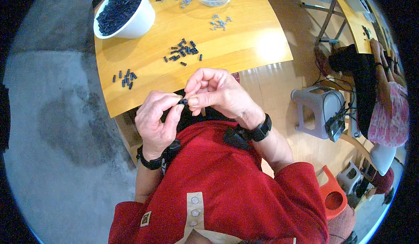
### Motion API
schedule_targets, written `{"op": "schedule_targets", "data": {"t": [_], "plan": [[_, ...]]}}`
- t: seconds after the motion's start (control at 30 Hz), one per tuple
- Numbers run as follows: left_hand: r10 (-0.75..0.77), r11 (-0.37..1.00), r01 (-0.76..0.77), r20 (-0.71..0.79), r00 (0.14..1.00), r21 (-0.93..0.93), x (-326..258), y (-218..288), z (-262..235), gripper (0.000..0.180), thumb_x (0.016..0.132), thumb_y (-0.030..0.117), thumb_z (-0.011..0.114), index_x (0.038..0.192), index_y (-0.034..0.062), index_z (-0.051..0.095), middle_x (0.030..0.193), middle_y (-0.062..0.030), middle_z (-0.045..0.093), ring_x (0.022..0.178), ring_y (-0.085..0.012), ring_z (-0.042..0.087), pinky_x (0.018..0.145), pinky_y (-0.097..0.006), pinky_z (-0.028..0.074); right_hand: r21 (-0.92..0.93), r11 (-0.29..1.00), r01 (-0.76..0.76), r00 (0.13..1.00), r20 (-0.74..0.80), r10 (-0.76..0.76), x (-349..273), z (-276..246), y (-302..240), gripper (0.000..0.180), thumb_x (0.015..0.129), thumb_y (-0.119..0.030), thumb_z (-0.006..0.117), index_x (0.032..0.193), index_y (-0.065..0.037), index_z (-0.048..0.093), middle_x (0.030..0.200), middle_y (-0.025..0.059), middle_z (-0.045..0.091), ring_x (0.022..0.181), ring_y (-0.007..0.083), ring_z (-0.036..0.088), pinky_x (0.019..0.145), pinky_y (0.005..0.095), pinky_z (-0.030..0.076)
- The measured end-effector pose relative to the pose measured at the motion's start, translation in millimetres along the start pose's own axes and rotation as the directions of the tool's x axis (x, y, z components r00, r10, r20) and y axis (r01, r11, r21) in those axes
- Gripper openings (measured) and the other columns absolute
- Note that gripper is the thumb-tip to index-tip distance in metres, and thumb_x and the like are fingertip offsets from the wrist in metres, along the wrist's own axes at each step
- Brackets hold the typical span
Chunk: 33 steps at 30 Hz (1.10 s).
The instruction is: Assembling small black plastic components by hand into a larger unit.
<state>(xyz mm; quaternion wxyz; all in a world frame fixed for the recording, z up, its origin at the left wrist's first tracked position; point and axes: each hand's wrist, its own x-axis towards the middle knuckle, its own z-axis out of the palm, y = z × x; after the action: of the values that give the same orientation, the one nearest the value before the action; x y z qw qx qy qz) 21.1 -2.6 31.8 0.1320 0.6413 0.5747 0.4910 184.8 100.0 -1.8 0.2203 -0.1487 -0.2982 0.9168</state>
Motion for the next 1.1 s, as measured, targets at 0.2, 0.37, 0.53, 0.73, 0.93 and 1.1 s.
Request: {"op": "schedule_targets", "data": {"t": [0.2,0.37,0.53,0.73,0.93,1.1], "plan": [[-0.001,0.998,0.002,0.020,1.000,-0.064,2,-2,-2,0.018,0.075,-0.005,0.071,0.091,0.0007,0.066,0.082,-0.0116,0.067,0.072,-0.0260,0.064,0.066,-0.033,0.050,0.238,0.952,-0.193,0.980,0.085,0.177,8,-6,4,0.021,0.082,-0.002,0.074,0.098,-0.002,0.061,0.079,0.0068,0.068,0.064,0.0160,0.066,0.061,0.0281,0.056],[-0.032,0.995,0.037,0.055,0.998,-0.093,0,-2,-3,0.014,0.077,-0.004,0.071,0.089,0.0001,0.064,0.083,-0.0120,0.066,0.074,-0.0255,0.063,0.068,-0.033,0.050,0.112,0.983,-0.148,0.987,0.085,0.138,13,-4,3,0.020,0.081,-0.003,0.075,0.096,-0.002,0.061,0.077,0.0054,0.067,0.062,0.0145,0.065,0.058,0.0271,0.055],[-0.080,0.990,0.079,-0.001,0.997,-0.116,-4,-5,4,0.012,0.079,-0.004,0.069,0.089,-0.0010,0.064,0.082,-0.0117,0.065,0.074,-0.0235,0.062,0.069,-0.031,0.049,0.041,0.987,-0.157,0.983,0.106,0.152,18,-13,11,0.017,0.083,-0.006,0.074,0.094,-0.003,0.062,0.076,0.0041,0.066,0.060,0.0118,0.063,0.054,0.0252,0.054],[-0.288,0.947,0.279,-0.039,0.957,-0.158,-15,-27,11,0.007,0.084,-0.004,0.067,0.090,-0.0024,0.063,0.083,-0.0069,0.062,0.075,-0.0143,0.057,0.069,-0.026,0.045,-0.264,0.964,0.019,0.955,-0.281,-0.095,15,-14,24,0.014,0.091,-0.016,0.071,0.089,-0.004,0.064,0.071,-0.0001,0.062,0.059,0.0078,0.059,0.053,0.0227,0.049],[-0.367,0.916,0.343,-0.092,0.926,-0.207,-18,-34,14,0.006,0.086,-0.004,0.067,0.091,-0.0031,0.064,0.085,-0.0048,0.062,0.076,-0.0104,0.056,0.070,-0.023,0.044,-0.989,0.066,-0.131,0.658,-0.137,-0.740,32,-33,24,0.011,0.081,-0.014,0.075,0.084,-0.006,0.068,0.076,0.0086,0.063,0.067,0.0223,0.065,0.057,0.0332,0.051],[-0.370,0.912,0.338,-0.109,0.923,-0.232,-14,-31,17,0.007,0.086,-0.003,0.067,0.092,-0.0031,0.065,0.085,-0.0055,0.062,0.078,-0.0113,0.056,0.072,-0.024,0.044,-0.966,-0.092,-0.241,0.675,-0.098,-0.732,42,-29,28,0.017,0.080,-0.020,0.074,0.084,-0.007,0.065,0.076,0.0102,0.061,0.067,0.0289,0.063,0.057,0.0402,0.050]]}}
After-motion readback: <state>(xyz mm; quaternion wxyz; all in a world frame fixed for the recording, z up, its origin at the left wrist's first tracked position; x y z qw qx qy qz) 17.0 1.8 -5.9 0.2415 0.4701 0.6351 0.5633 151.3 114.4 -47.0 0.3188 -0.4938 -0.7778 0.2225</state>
